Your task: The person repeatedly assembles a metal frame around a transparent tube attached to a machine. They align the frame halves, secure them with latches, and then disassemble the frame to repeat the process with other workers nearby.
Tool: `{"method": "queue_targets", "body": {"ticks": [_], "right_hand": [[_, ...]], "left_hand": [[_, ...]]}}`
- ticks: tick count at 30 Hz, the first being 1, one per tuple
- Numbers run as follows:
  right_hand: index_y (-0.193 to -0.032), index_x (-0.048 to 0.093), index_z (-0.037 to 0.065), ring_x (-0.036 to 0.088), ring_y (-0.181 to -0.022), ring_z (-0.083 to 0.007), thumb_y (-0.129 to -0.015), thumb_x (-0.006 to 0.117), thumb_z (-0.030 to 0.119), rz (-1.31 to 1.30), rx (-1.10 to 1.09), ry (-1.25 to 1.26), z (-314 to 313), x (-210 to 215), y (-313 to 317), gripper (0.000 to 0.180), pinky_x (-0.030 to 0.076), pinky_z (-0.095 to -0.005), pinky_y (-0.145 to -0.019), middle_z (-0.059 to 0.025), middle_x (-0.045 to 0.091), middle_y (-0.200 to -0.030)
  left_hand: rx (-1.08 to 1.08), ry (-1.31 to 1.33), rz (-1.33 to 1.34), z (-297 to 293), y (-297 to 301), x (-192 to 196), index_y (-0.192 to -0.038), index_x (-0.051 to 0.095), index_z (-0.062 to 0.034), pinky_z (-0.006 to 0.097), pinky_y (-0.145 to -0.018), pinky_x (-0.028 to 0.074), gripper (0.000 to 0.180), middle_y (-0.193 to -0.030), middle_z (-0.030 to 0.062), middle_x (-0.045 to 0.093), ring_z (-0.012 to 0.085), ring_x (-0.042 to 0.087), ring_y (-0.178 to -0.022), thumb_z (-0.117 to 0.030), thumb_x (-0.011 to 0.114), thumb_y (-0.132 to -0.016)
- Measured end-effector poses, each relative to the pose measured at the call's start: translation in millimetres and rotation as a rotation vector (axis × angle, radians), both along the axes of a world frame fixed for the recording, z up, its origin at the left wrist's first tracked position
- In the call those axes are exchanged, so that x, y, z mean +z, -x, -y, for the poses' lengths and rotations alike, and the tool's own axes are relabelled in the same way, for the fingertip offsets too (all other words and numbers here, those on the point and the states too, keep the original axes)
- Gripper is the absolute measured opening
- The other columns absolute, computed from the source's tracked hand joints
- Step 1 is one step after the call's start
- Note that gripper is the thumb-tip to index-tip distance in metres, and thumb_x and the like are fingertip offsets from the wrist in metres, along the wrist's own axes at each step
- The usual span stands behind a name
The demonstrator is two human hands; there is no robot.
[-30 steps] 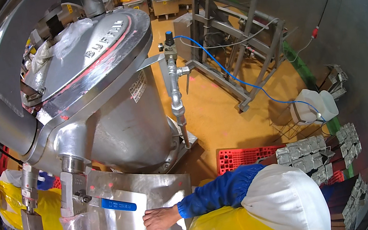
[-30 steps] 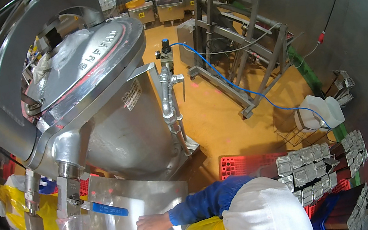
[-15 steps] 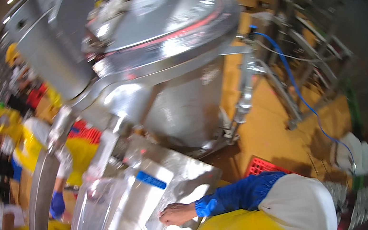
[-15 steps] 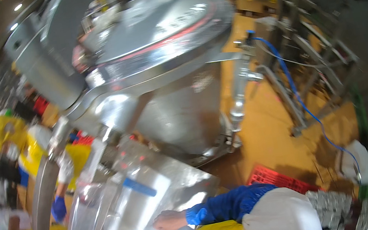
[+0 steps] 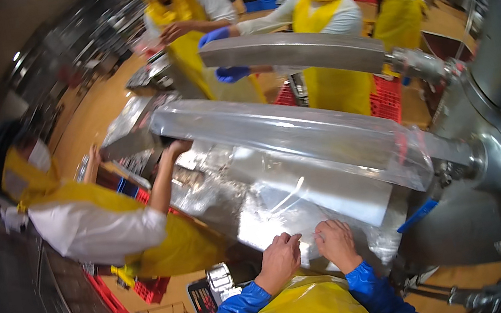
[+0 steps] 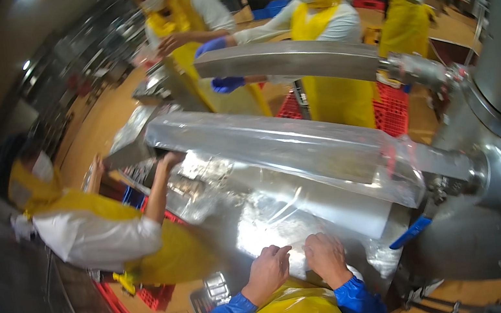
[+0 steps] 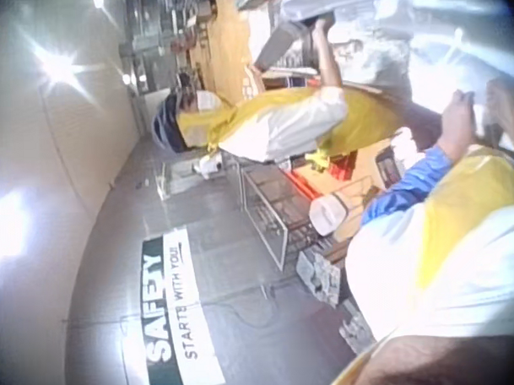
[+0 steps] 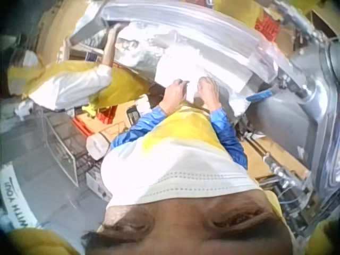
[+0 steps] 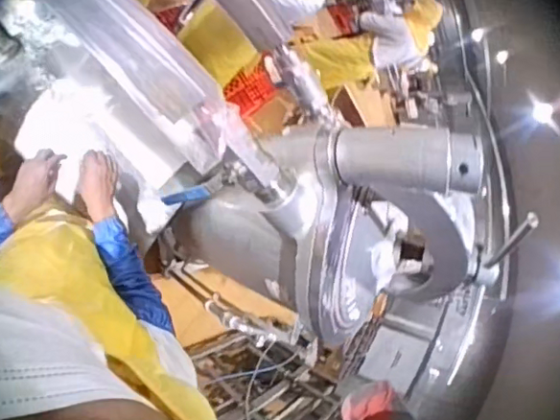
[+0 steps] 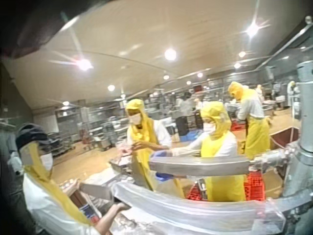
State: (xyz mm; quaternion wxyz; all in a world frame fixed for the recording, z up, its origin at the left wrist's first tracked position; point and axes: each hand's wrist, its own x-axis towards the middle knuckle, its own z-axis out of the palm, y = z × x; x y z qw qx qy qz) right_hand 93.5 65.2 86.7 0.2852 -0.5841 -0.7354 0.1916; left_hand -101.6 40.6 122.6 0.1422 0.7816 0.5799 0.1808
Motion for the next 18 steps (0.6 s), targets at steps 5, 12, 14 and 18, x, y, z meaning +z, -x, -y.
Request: {"method": "queue_targets", "body": {"ticks": [5,12,14,18], "right_hand": [[-0.104,0.066,0.009,0.065,-0.097,-0.0346,-0.084,0.075,0.01,0.006,-0.053,-0.163,-11,-4,-6,0.022,0.049,-0.0481,-0.088,-0.0107,0.068,-0.095],[-0.111,0.064,0.007,0.064,-0.095,-0.0466,-0.094,0.066,0.017,-0.177,-0.189,0.212,-10,-6,-13,0.019,0.052,-0.0542,-0.08,-0.0216,0.068,-0.103],[-0.111,0.064,0.006,0.065,-0.092,-0.0453,-0.095,0.066,0.016,-0.031,-0.094,-0.031,-7,-25,-14,0.019,0.053,-0.0537,-0.079,-0.0201,0.069,-0.099],[-0.11,0.063,0.002,0.065,-0.087,-0.0434,-0.096,0.064,0.011,-0.113,0.135,-0.19,6,-26,-6,0.016,0.054,-0.0508,-0.077,-0.0204,0.068,-0.099]], "left_hand": [[0.142,-0.037,0.007,3,31,-6,-0.123,0.068,-0.0061,0.046,-0.076,0.056,0.028,-0.099,0.0141,0.067,0.0345,0.066,-0.095,-0.017,0.065,-0.097],[0.429,0.556,1.029,5,29,-44,-0.106,0.059,-0.0059,0.038,-0.076,0.058,0.015,-0.091,0.0088,0.067,0.0246,0.065,-0.077,-0.019,0.066,-0.103],[0.602,0.736,1.589,-8,23,-39,-0.102,0.06,-0.0073,0.035,-0.079,0.059,0.009,-0.089,0.005,0.067,0.0179,0.065,-0.077,-0.015,0.064,-0.105],[0.774,0.9,2.132,-32,23,-9,-0.098,0.06,-0.0071,0.032,-0.077,0.056,0.006,-0.084,0.0031,0.059,0.0151,0.059,-0.073,-0.006,0.066,-0.098]]}}
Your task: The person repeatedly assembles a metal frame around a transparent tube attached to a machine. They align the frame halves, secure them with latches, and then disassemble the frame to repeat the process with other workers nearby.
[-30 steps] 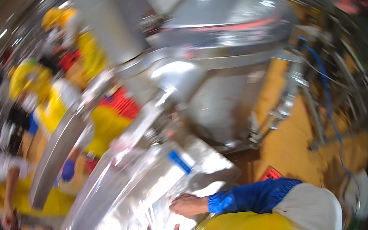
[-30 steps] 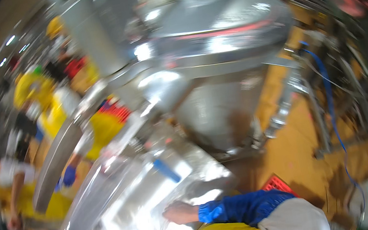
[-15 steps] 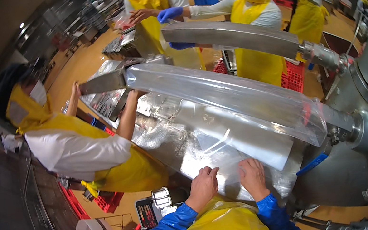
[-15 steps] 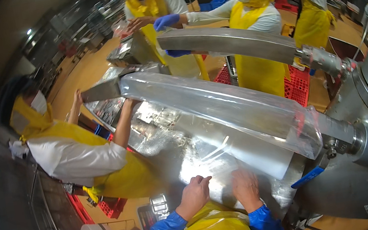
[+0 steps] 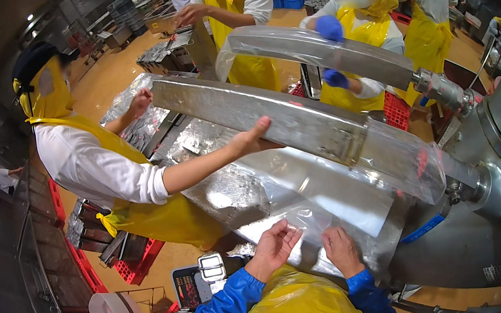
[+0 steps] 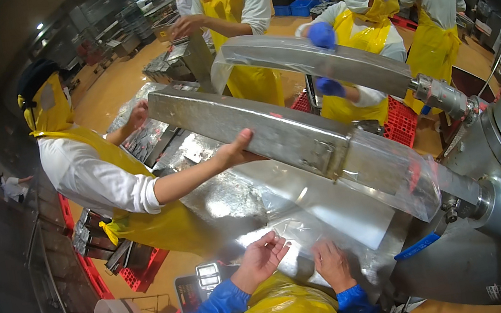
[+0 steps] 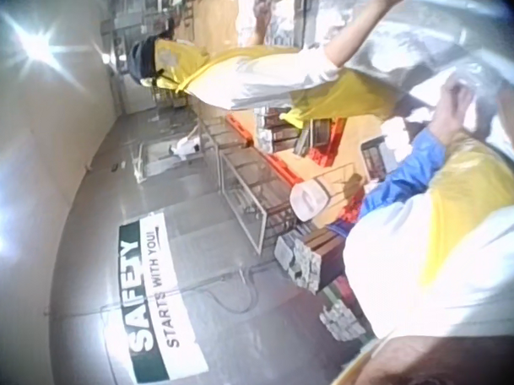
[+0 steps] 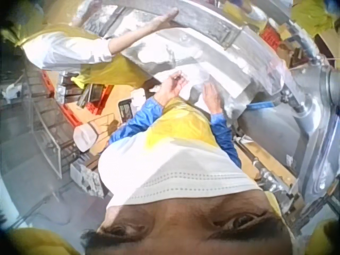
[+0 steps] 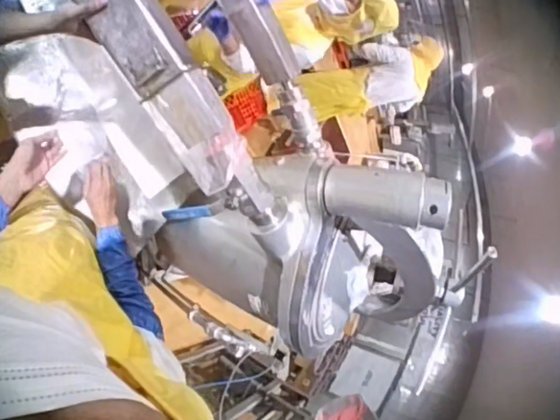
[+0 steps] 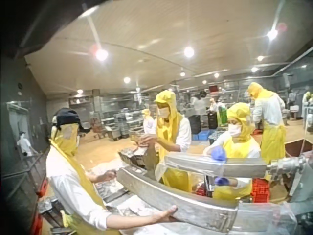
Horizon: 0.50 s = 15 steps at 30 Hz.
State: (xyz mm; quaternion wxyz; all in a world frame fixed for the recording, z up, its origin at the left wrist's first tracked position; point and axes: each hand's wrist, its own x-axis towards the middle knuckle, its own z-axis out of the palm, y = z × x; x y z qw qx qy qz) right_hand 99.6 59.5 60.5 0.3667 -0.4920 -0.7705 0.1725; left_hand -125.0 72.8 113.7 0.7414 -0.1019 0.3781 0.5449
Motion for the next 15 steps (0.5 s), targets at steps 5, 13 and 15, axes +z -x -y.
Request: {"method": "queue_targets", "body": {"ticks": [5,13,15], "right_hand": [[-0.097,0.063,0.002,0.063,-0.078,-0.0314,-0.093,0.065,0.006,-0.983,-0.031,0.652,-1,26,14,0.006,0.052,-0.0418,-0.071,-0.0146,0.065,-0.092],[-0.091,0.062,0.005,0.06,-0.089,-0.0189,-0.101,0.056,0.024,-1.494,0.255,1.015,1,-20,-39,0.022,0.049,-0.0354,-0.081,-0.0063,0.063,-0.093],[-0.104,0.065,0.006,0.063,-0.094,-0.0202,-0.105,0.054,0.031,-1.553,-0.012,0.862,7,-18,-59,0.028,0.051,-0.0366,-0.084,-0.0075,0.066,-0.104]], "left_hand": [[0.004,-0.593,-0.77,1,-8,0,-0.078,0.053,-0.0089,0.026,-0.063,0.036,0.017,-0.072,-0.0023,0.048,0.0076,0.044,-0.067,-0.001,0.066,-0.087],[-0.424,-0.656,-0.689,-19,-7,-11,-0.074,0.053,-0.009,0.024,-0.062,0.03,0.03,-0.072,-0.0085,0.043,0.0039,0.036,-0.068,-0.012,0.071,-0.098],[-0.41,-0.682,-0.873,-24,-22,1,-0.078,0.055,-0.0091,0.024,-0.062,0.03,0.028,-0.074,-0.0095,0.043,0.0029,0.036,-0.069,-0.014,0.071,-0.1]]}}
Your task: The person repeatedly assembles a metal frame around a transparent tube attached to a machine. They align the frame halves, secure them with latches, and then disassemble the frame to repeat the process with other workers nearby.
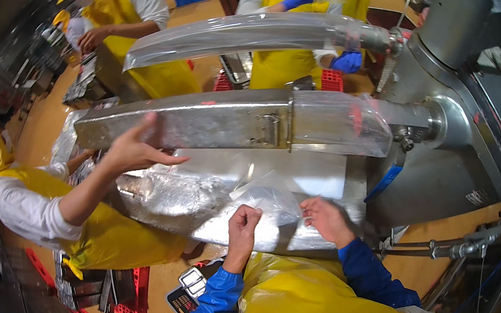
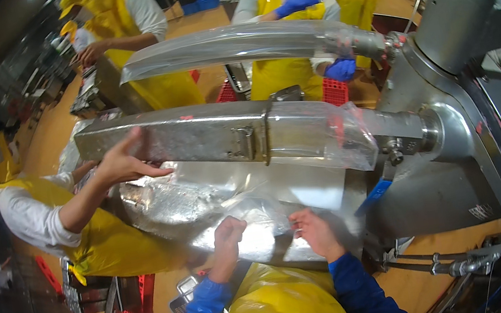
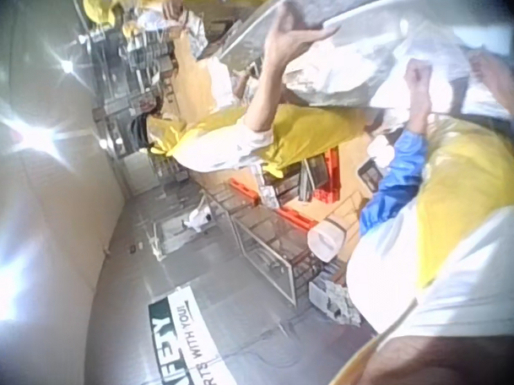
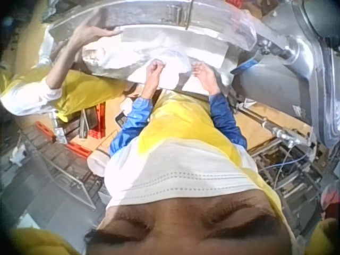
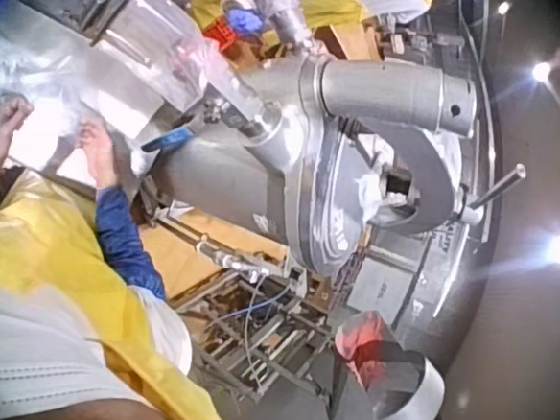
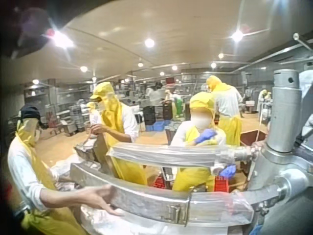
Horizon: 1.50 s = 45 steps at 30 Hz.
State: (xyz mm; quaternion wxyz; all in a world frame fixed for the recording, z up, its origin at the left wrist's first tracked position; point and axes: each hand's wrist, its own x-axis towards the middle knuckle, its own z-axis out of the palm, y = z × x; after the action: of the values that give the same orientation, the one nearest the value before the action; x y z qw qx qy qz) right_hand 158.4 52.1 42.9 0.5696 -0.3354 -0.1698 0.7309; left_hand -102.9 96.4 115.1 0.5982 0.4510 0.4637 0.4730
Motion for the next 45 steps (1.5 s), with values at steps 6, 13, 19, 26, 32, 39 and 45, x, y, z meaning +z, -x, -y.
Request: {"method": "queue_targets", "body": {"ticks": [6,13,19,26,32,39,45], "right_hand": [[-0.124,0.058,0.002,0.066,-0.095,-0.0199,-0.112,0.041,0.051,0.41,-0.79,-0.24,25,62,-98,0.053,0.055,-0.0345,-0.08,-0.0122,0.068,-0.114],[-0.12,0.046,0.004,0.043,-0.047,-0.0108,-0.114,0.042,0.042,0.851,-0.643,-0.352,2,143,-79,0.039,0.044,-0.0292,-0.047,-0.0015,0.045,-0.062],[-0.124,0.047,0.006,0.045,-0.051,-0.0067,-0.112,0.047,0.041,0.776,-0.603,-0.327,0,141,-85,0.037,0.038,-0.0244,-0.045,0.0016,0.048,-0.066],[-0.131,0.048,0.006,0.046,-0.054,-0.0066,-0.11,0.052,0.043,0.832,-0.62,-0.251,5,150,-84,0.043,0.041,-0.0244,-0.049,0.0022,0.048,-0.067],[-0.128,0.048,0.004,0.047,-0.055,-0.0073,-0.112,0.048,0.037,0.792,-0.612,-0.302,5,152,-80,0.037,0.042,-0.0252,-0.05,0.0009,0.05,-0.069],[-0.124,0.047,0.006,0.048,-0.057,-0.0083,-0.113,0.05,0.032,0.945,-0.549,-0.419,6,158,-93,0.028,0.045,-0.0267,-0.055,-0.0003,0.05,-0.07],[-0.109,0.047,0.01,0.048,-0.059,-0.0062,-0.109,0.06,0.024,0.699,-0.634,-0.326,2,159,-76,0.019,0.042,-0.0248,-0.054,0.0022,0.049,-0.072]], "left_hand": [[0.069,-0.049,-0.041,-10,-4,-4,-0.127,0.053,-0.0064,0.02,-0.067,0.037,0.036,-0.085,-0.0066,0.048,0.0035,0.042,-0.075,-0.013,0.075,-0.099],[-0.181,-0.239,0.026,-37,-79,55,-0.164,0.024,-0.0051,0.025,-0.086,0.047,0.089,-0.107,0.0023,0.049,0.0091,0.049,-0.089,-0.008,0.079,-0.094],[-0.31,-0.355,-0.055,-37,-118,73,-0.163,0.022,-0.0031,0.029,-0.091,0.047,0.088,-0.117,0.0035,0.048,0.012,0.049,-0.1,-0.008,0.078,-0.095],[-0.316,-0.339,-0.106,-30,-128,86,-0.158,0.023,-0.0011,0.03,-0.092,0.045,0.086,-0.115,0.0046,0.047,0.0131,0.048,-0.099,-0.009,0.079,-0.094],[-0.289,-0.42,-0.146,-38,-128,80,-0.149,0.033,-0.0013,0.024,-0.064,0.043,0.079,-0.113,0.0053,0.052,0.0119,0.05,-0.09,-0.02,0.084,-0.091],[-0.459,-0.389,-0.113,-34,-145,98,-0.131,0.046,-0.0009,0.031,-0.092,0.045,0.056,-0.116,0.0054,0.048,0.0144,0.048,-0.097,-0.014,0.083,-0.091],[-0.547,-0.399,-0.217,-43,-144,111,-0.128,0.049,-0.0001,0.033,-0.091,0.045,0.055,-0.112,0.0052,0.049,0.0156,0.048,-0.097,-0.016,0.085,-0.09]]}}
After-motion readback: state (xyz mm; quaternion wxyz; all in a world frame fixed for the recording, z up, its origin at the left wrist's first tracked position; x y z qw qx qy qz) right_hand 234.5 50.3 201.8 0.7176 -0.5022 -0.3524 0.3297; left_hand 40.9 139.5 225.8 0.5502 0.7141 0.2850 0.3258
